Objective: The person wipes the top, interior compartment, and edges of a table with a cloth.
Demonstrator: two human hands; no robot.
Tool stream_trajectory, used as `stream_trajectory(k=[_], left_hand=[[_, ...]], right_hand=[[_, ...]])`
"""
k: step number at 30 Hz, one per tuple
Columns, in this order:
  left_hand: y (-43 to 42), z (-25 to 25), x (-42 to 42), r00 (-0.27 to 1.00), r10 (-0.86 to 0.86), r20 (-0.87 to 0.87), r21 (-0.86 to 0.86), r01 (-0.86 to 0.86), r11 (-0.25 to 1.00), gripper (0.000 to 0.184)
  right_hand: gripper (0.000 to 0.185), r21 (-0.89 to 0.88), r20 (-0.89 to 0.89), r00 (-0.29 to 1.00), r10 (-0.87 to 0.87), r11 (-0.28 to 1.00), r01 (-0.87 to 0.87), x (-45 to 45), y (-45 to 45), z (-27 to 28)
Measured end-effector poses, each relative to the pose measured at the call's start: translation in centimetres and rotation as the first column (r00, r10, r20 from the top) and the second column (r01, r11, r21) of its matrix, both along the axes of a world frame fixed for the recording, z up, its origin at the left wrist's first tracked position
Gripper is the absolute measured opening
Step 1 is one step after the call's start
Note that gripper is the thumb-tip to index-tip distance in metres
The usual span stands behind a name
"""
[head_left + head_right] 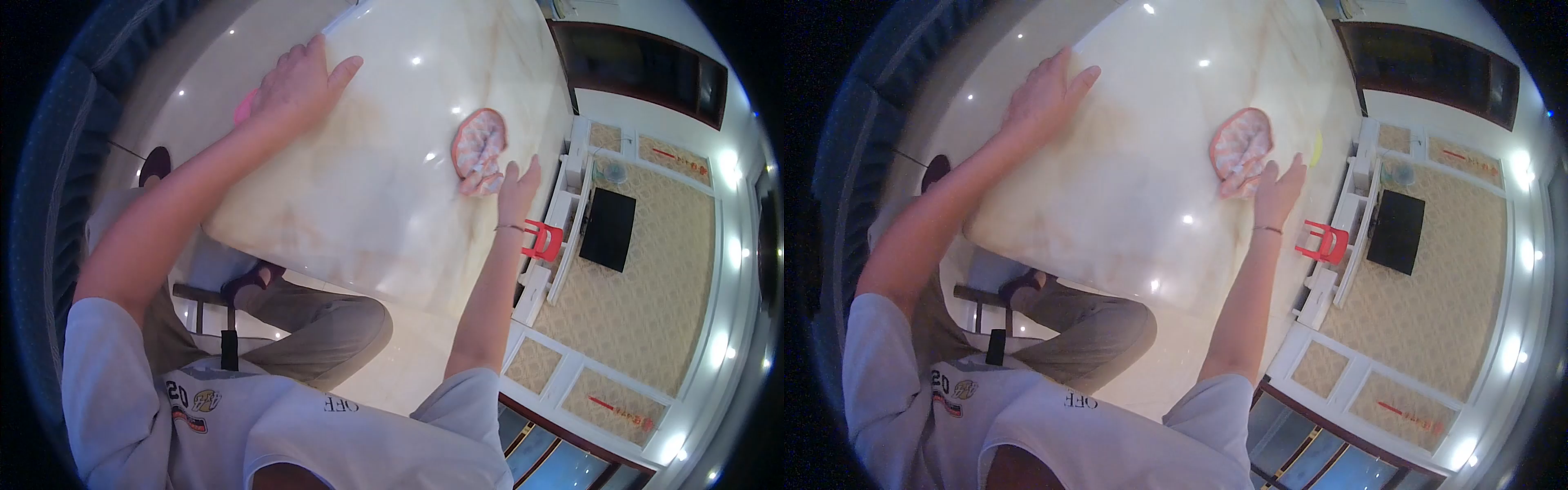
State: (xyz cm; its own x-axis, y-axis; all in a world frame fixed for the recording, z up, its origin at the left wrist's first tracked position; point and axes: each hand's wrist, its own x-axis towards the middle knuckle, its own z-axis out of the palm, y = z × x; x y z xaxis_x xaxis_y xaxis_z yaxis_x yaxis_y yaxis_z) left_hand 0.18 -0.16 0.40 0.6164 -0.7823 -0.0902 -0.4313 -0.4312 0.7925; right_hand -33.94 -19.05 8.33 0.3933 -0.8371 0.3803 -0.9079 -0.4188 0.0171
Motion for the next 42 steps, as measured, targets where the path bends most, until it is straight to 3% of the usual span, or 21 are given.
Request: stream_trajectory(k=[1,2,5,6,7,13,16,21,26,28,31,37,39,42], left_hand=[[0.1,0.1,-0.1,1.000,0.007,-0.004,0.000,-0.007,1.000,0.075],[0.1,0.2,-0.1,1.000,0.013,0.003,0.006,-0.013,1.000,0.075],[0.1,0.1,-0.1,1.000,-0.016,0.004,0.011,0.016,1.000,0.074],[0.1,-0.2,-0.3,1.000,0.008,0.025,-0.021,-0.008,1.000,0.072],[0.3,-0.5,-0.3,0.998,0.036,0.048,-0.053,-0.033,0.998,0.070],[0.8,-0.2,-0.3,0.997,0.012,0.071,-0.051,-0.009,0.999,0.070],[1.4,-0.8,-0.5,0.997,0.022,0.081,-0.051,-0.018,0.999,0.070],[0.6,-0.6,-0.5,0.996,0.017,0.086,-0.051,-0.012,0.999,0.070],[0.2,-0.3,-0.4,0.997,0.030,0.069,-0.106,-0.023,0.994,0.070],[0.2,0.3,-0.1,1.000,-0.016,0.005,0.012,0.016,1.000,0.074],[-0.2,-0.4,-0.2,1.000,0.009,0.022,-0.004,-0.009,1.000,0.075],[0.0,-0.4,0.3,1.000,-0.030,0.010,0.008,0.030,1.000,0.076],[0.1,-0.2,0.2,1.000,-0.019,0.002,0.017,0.019,1.000,0.076],[0.4,-0.4,0.1,1.000,-0.006,0.010,0.020,0.006,1.000,0.075]], right_hand=[[0.055,0.004,0.005,1.000,0.009,1.000,-0.009,1.5,0.7,-0.4],[0.053,0.311,0.250,0.967,-0.050,0.950,-0.032,2.9,1.5,-1.2],[0.050,0.555,0.449,0.866,-0.219,0.828,-0.078,6.9,3.6,-3.6],[0.049,0.358,0.164,0.984,-0.076,0.934,0.012,5.1,0.8,-6.1],[0.048,0.123,-0.162,0.987,0.004,0.992,0.017,4.0,-1.8,-8.3],[0.051,0.146,-0.106,0.994,0.033,0.989,-0.017,3.4,-10.4,-8.8],[0.052,0.174,-0.062,0.997,-0.038,0.984,0.048,3.6,-12.5,-9.6],[0.052,0.063,-0.233,0.965,-0.121,0.988,0.140,3.2,-12.7,-9.5],[0.053,0.063,-0.163,0.987,-0.003,0.998,0.013,2.3,-5.3,-9.7],[0.054,0.082,-0.089,0.988,0.129,0.989,-0.121,2.5,-0.7,-9.1],[0.055,0.134,-0.213,0.965,0.152,0.983,-0.125,2.7,6.5,-8.1],[0.061,0.233,-0.153,0.920,0.361,0.918,-0.321,4.9,20.2,-6.1],[0.061,0.257,-0.090,0.905,0.417,0.887,-0.383,5.9,20.5,-5.7],[0.061,0.337,-0.151,0.916,0.372,0.890,-0.306,6.5,18.6,-6.0]])
